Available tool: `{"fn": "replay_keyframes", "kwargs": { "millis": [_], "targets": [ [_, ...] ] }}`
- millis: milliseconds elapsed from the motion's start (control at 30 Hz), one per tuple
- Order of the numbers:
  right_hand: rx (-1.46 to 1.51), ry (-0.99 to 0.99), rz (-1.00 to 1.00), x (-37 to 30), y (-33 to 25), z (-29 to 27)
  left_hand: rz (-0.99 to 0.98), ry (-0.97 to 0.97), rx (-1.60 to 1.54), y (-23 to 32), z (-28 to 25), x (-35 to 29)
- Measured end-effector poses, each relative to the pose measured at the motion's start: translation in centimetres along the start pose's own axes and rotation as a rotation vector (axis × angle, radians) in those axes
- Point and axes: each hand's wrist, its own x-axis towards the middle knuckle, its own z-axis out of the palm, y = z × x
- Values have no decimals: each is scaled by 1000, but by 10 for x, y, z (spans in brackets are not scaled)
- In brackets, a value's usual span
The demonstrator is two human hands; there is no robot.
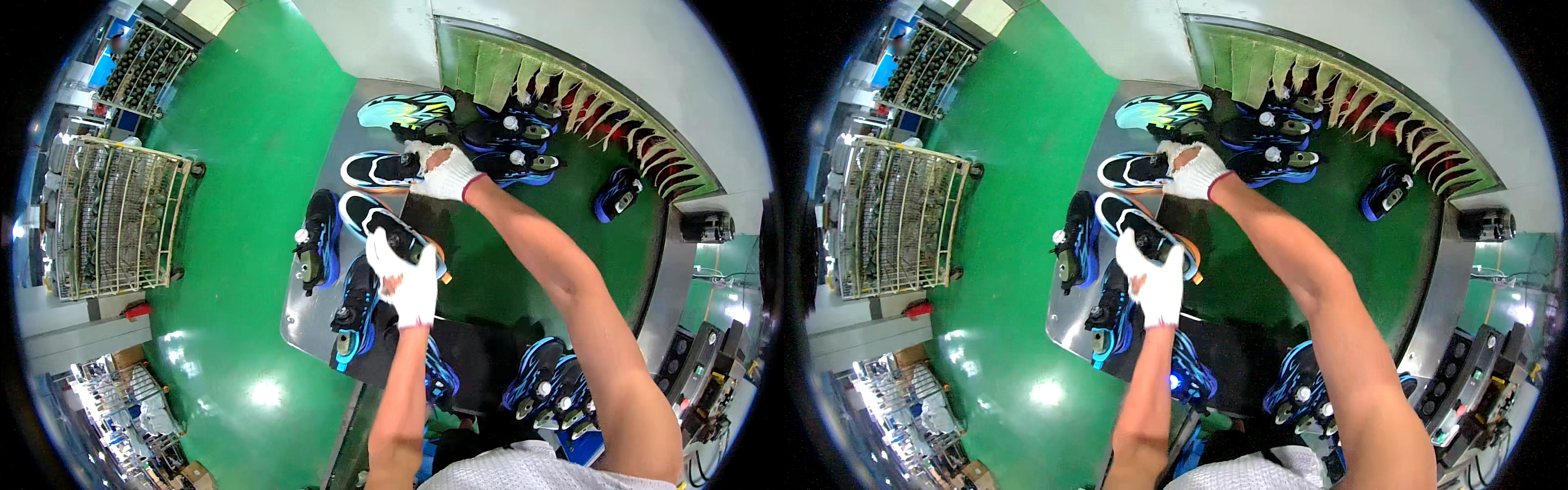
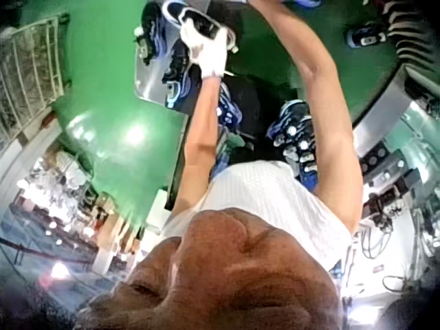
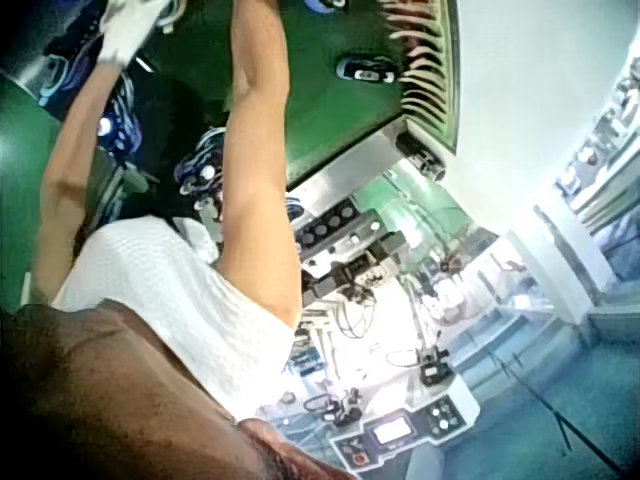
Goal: The person operates shoe-lasting and sole-attaching machinery, placing shoe uppers into the press, transferring completed shoes to a conveyor belt, and sorting them onto a work table.
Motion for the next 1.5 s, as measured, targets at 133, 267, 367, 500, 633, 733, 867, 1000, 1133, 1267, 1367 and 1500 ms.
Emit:
{"fn": "replay_keyframes", "kwargs": {
  "millis": [133,267,367,500,633,733,867,1000,1133,1267,1367,1500],
  "targets": [
    [58,96,186,-33,-11,14,-16,152,-49,-12,41,28],
    [205,169,333,-81,-6,13,71,57,-83,-19,29,32],
    [443,262,549,-109,-11,-2,34,-26,-129,-33,8,37],
    [520,131,1002,-196,-10,3,107,2,-311,-16,-22,2],
    [1187,398,970,-308,-55,-28,217,-128,-441,26,-89,-67],
    [1173,473,1107,-380,-83,-47,181,-222,-523,50,-141,-125],
    [974,331,890,-429,-140,-75,213,-240,-530,45,-205,-199],
    [1044,2,786,-447,-212,-74,194,97,-407,0,-270,-295],
    [825,-216,542,-494,-307,-38,-48,358,-323,-47,-349,-440],
    [834,-510,208,-560,-355,-10,-234,569,-357,-47,-384,-585],
    [611,-733,58,-591,-407,6,-347,833,-252,-31,-418,-689],
    [505,-799,-368,-654,-490,7,-510,1209,117,5,-441,-813]
  ]
}}
